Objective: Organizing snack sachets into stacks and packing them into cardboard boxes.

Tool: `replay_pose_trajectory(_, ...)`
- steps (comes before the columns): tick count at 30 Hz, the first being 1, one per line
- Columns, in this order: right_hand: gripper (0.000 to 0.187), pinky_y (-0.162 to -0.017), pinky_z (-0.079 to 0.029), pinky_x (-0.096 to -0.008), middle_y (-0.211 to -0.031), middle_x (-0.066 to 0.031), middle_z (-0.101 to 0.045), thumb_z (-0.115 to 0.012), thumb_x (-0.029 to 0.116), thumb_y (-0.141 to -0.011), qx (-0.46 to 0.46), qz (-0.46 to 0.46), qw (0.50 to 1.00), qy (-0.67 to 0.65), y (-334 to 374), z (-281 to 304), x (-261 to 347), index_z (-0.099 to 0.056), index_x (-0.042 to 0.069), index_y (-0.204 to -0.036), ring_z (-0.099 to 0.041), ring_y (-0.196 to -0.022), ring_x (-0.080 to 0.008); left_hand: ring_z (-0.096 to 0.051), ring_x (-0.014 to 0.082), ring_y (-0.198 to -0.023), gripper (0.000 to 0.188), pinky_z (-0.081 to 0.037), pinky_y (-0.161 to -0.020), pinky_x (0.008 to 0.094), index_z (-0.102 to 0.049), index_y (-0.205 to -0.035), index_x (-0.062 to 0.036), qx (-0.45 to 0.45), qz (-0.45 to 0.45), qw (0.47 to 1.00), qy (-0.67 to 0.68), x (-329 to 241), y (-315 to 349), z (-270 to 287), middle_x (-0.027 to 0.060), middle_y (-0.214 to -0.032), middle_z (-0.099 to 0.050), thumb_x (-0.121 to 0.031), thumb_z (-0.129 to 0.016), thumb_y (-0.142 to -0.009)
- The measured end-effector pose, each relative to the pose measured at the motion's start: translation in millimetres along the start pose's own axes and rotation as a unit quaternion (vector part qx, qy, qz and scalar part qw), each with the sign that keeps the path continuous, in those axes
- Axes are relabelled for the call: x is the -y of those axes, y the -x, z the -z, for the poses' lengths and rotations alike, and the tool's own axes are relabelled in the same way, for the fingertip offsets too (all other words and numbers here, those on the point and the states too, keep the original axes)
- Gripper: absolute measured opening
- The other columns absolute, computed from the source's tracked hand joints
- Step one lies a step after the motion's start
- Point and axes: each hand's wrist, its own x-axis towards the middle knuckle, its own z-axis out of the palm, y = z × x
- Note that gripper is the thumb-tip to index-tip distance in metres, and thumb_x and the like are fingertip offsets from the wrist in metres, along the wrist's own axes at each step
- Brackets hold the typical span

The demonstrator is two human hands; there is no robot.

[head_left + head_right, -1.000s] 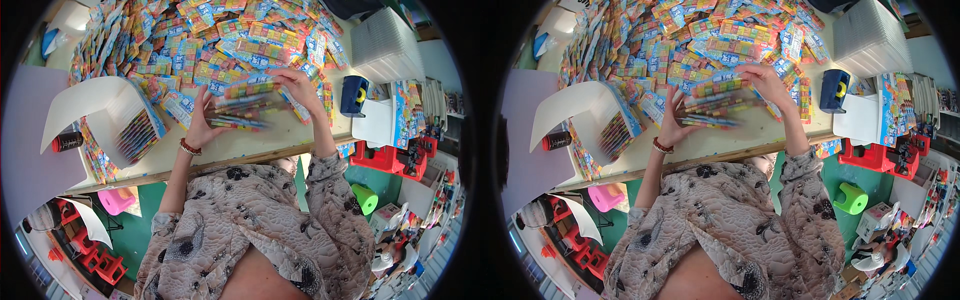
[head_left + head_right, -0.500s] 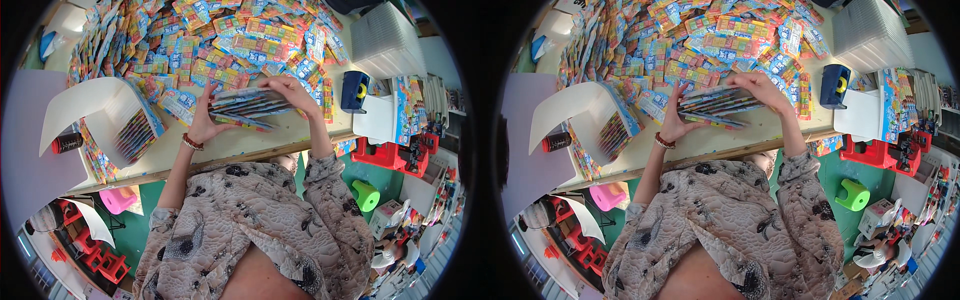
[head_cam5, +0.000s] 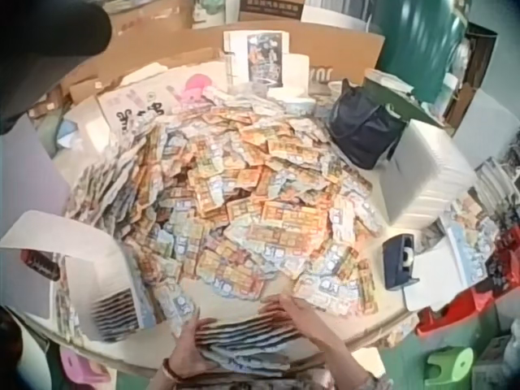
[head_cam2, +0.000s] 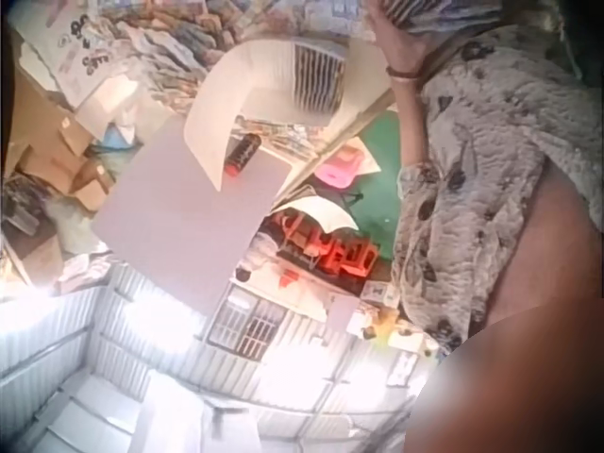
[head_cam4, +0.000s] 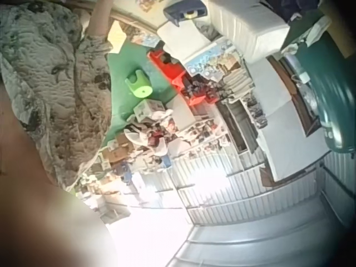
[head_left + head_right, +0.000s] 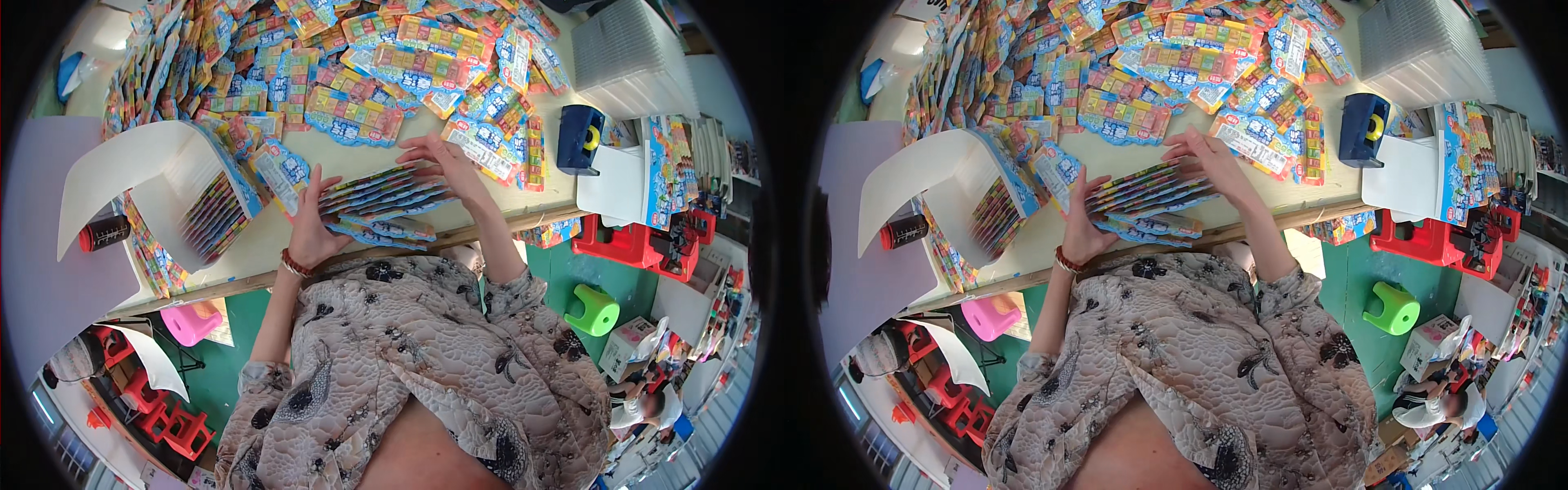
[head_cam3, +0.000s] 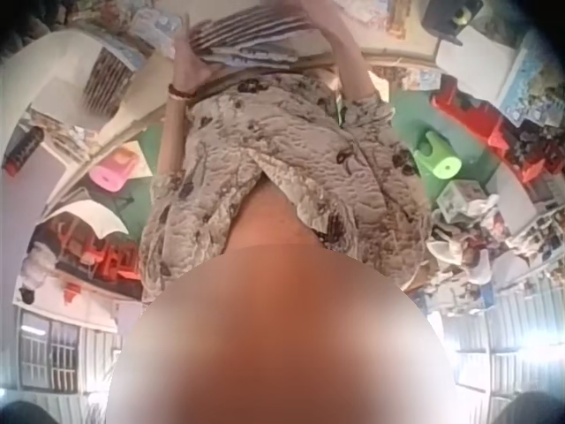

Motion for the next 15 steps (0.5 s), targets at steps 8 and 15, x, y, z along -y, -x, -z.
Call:
replay_pose_trajectory(8, 0.086, -0.111, -0.026, -0.0415, -0.145, -0.0105, -0.040, -0.033, 0.072, -0.088, 0.082, 0.127, 0.979, 0.133, 30.4, 27.7, 11.5, -0.041, 0.004, -0.140, -0.035, -0.135, -0.0228, -0.050, 0.0278, -0.118, 0.115, -0.043, -0.101, 0.0379, -0.020, -0.146, -0.0055, 0.007, -0.037, 0.999, -0.037, 11.0, -1.4, 0.1, 0.0153, -0.133, -0.046, -0.015, -0.091, -0.056)
replay_pose_trajectory(15, 0.080, -0.116, -0.012, -0.0390, -0.155, -0.0131, -0.017, -0.035, 0.060, -0.095, -0.110, 0.222, 0.959, 0.139, 39.6, -26.3, -35.8, -0.019, 0.004, -0.149, -0.015, -0.144, -0.0271, -0.048, 0.0273, -0.122, 0.119, -0.041, -0.103, 0.0385, -0.014, -0.147, -0.0044, 0.029, -0.037, 0.998, 0.043, 12.8, -1.9, 0.5, 0.0168, -0.136, -0.041, -0.016, -0.091, -0.057)
